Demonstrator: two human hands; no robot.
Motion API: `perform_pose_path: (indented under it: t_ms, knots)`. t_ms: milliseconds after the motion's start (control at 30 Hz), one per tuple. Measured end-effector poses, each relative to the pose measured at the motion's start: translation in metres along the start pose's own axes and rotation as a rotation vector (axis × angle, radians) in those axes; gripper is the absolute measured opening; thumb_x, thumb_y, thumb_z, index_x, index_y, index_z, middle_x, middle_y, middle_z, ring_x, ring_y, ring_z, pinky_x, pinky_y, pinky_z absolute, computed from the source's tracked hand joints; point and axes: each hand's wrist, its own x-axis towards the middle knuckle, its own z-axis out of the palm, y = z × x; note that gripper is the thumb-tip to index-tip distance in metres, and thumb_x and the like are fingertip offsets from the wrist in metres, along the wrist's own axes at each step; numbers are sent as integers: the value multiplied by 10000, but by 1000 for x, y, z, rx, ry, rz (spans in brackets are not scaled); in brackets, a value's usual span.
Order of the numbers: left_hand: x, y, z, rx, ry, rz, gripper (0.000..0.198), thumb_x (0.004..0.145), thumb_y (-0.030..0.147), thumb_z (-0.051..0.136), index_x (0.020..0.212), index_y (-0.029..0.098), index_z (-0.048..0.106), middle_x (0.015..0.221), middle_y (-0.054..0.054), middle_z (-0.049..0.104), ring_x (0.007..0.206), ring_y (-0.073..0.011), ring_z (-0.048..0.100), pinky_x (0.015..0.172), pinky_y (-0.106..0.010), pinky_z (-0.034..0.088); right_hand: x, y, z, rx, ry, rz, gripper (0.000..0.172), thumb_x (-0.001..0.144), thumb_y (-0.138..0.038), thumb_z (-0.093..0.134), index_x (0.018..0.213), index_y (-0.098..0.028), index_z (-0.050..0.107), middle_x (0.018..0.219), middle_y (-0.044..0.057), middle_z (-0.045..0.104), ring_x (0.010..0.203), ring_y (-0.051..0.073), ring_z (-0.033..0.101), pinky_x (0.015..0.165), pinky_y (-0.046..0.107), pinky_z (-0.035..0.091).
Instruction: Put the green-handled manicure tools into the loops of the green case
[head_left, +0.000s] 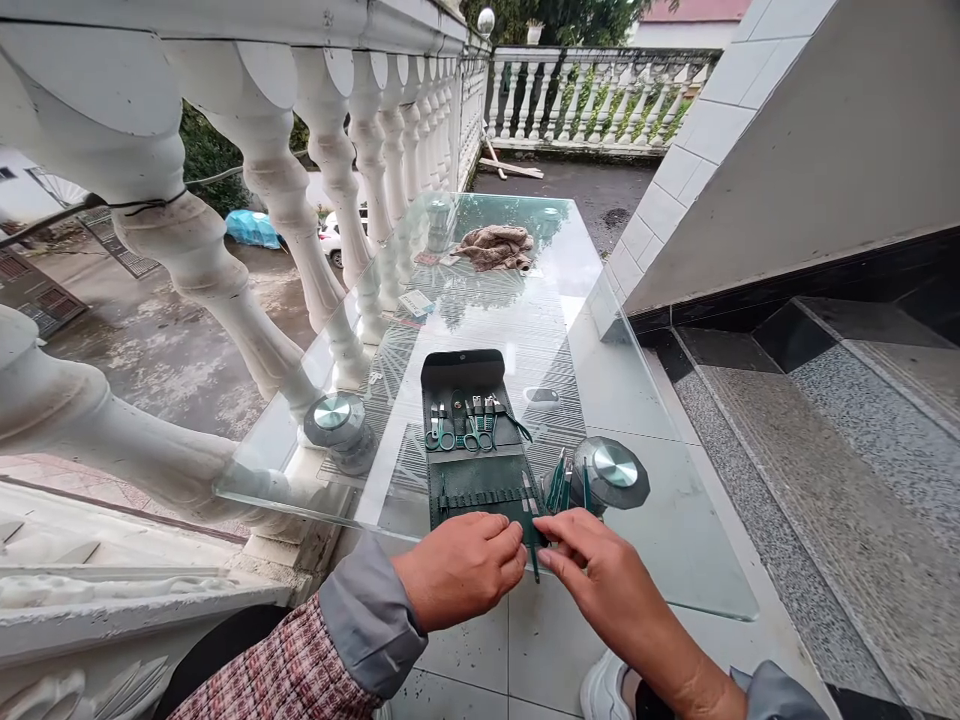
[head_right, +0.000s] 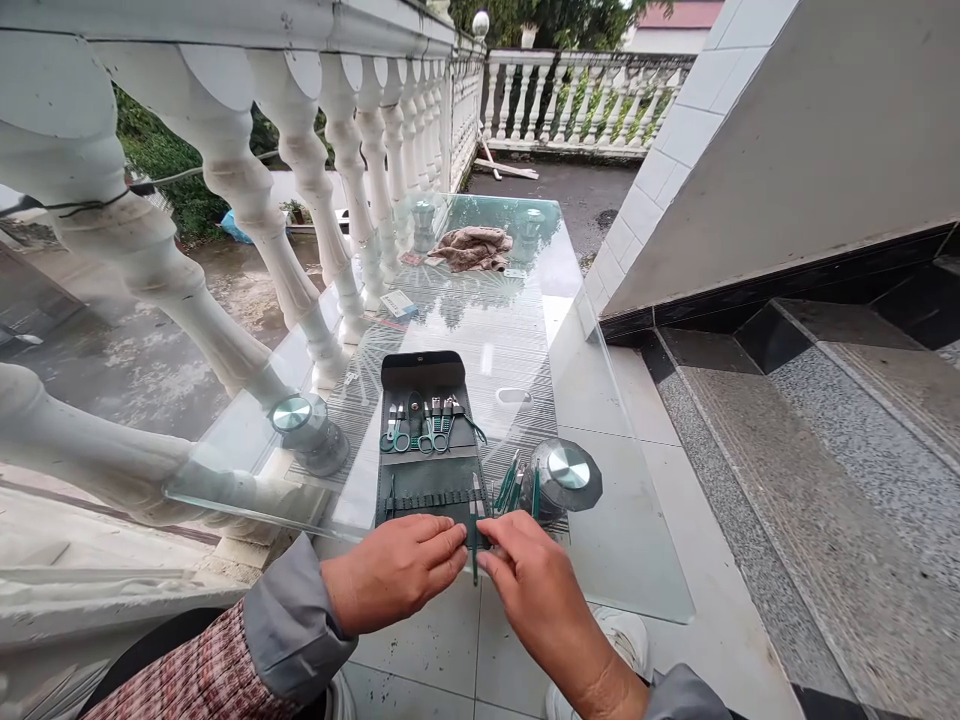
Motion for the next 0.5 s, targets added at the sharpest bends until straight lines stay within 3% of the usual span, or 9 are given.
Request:
perform_pose_path:
  t_ms: [100,267,500]
  knots:
    - [0,0,0,-8,10,-2,178,936,148,399,1019,101,549,984,-114,577,890,-172,541,734,-288,485,-4,2,1,-81,-37,-59,309,773,-136,513,1060,-224,587,930,50,591,700,142,560,650,296,498]
    - [0,0,-1,-18,3,0,170,937,151,401,1013,108,548,967,-106,578,884,-169,539,734,-291,484,-8,3,5,-206,-4,-167,446,697,-103,607,1114,-246,545,1004,57,556,906,198,558,730,324,507]
    - [1,0,-1,-38,31,2,179,919,127,419,1000,82,572,935,-91,582,880,-177,538,748,-290,488,-9,0,10,-271,21,-221,324,738,-98,578,1028,-240,549,965,50,545,906,195,548,775,336,494]
